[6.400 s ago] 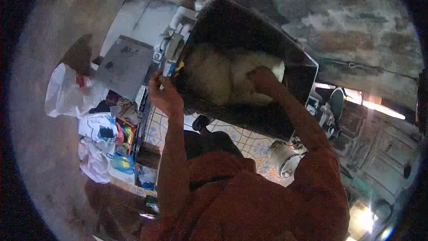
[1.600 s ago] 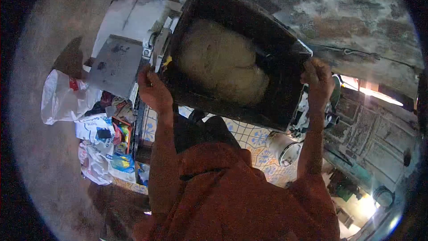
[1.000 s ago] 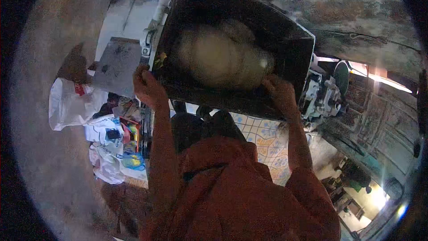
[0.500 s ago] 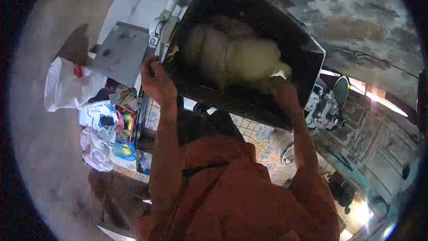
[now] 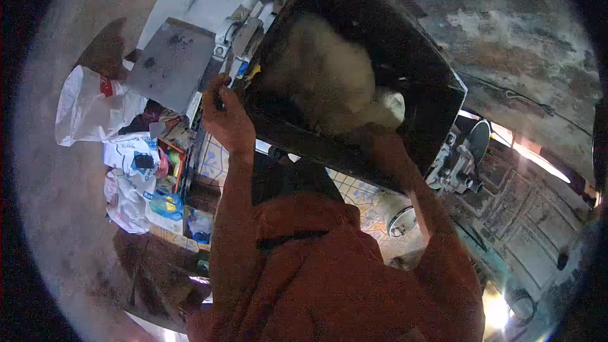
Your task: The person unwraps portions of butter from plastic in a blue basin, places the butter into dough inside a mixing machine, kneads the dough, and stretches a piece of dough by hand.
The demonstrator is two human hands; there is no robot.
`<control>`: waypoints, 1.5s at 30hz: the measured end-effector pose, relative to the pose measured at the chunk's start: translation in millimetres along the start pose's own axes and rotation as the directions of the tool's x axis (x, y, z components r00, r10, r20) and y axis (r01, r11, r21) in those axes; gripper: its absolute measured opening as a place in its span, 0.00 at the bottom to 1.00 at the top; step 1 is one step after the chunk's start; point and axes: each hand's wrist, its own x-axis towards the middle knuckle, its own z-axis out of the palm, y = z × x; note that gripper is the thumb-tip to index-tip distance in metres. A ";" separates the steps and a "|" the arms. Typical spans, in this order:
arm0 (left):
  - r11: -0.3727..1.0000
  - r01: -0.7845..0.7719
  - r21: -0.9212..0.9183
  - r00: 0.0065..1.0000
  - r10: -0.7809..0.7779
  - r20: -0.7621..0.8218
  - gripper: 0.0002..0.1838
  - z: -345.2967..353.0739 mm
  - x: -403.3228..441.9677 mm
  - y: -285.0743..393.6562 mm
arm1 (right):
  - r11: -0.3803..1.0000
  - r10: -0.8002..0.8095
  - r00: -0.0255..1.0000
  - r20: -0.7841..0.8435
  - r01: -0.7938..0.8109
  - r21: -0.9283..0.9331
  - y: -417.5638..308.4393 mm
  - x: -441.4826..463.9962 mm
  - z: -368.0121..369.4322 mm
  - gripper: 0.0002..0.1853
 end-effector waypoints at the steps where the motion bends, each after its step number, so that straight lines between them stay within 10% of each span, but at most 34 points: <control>1: 0.999 0.013 -0.053 1.000 -0.012 0.005 0.12 0.5 0.3 -1.5 | 0.996 -0.058 0.998 -0.029 0.056 -0.064 1.2 5.1 7.6 0.21; 7: 0.998 0.065 0.016 0.997 -0.065 0.032 0.12 -0.5 2.8 -5.9 | 0.900 -0.339 0.890 -0.305 0.213 -0.380 23.8 53.1 35.5 0.21; 17: 0.998 -0.061 0.014 0.998 0.062 -0.021 0.12 0.8 0.2 -4.5 | 0.951 0.308 0.867 -0.391 -0.286 0.114 87.0 -43.8 -13.1 0.12; 23: 0.999 0.052 -0.005 0.999 -0.052 -0.012 0.12 1.5 0.2 4.2 | 0.993 -0.098 0.974 -0.206 0.082 -0.086 24.9 -25.1 15.9 0.20; 29: 0.998 0.060 -0.030 0.998 -0.061 -0.012 0.12 4.1 2.6 -5.3 | 0.691 -0.622 0.771 -0.139 0.457 -0.560 30.6 79.1 108.1 0.22; 38: 0.998 0.057 0.021 0.998 -0.058 0.006 0.13 -4.2 3.4 2.6 | 0.958 -0.048 0.999 0.011 0.049 -0.283 -21.3 59.4 -52.3 0.21; 40: 0.991 0.131 -0.034 0.991 -0.130 0.016 0.15 -1.8 0.9 2.3 | 0.954 -0.300 0.789 -0.536 0.242 -0.177 15.7 19.4 -41.8 0.17; 45: 0.994 0.097 -0.053 0.994 -0.094 0.047 0.15 0.0 -0.2 -6.4 | 0.998 0.064 0.944 -0.324 -0.067 0.004 29.5 -40.0 -36.7 0.15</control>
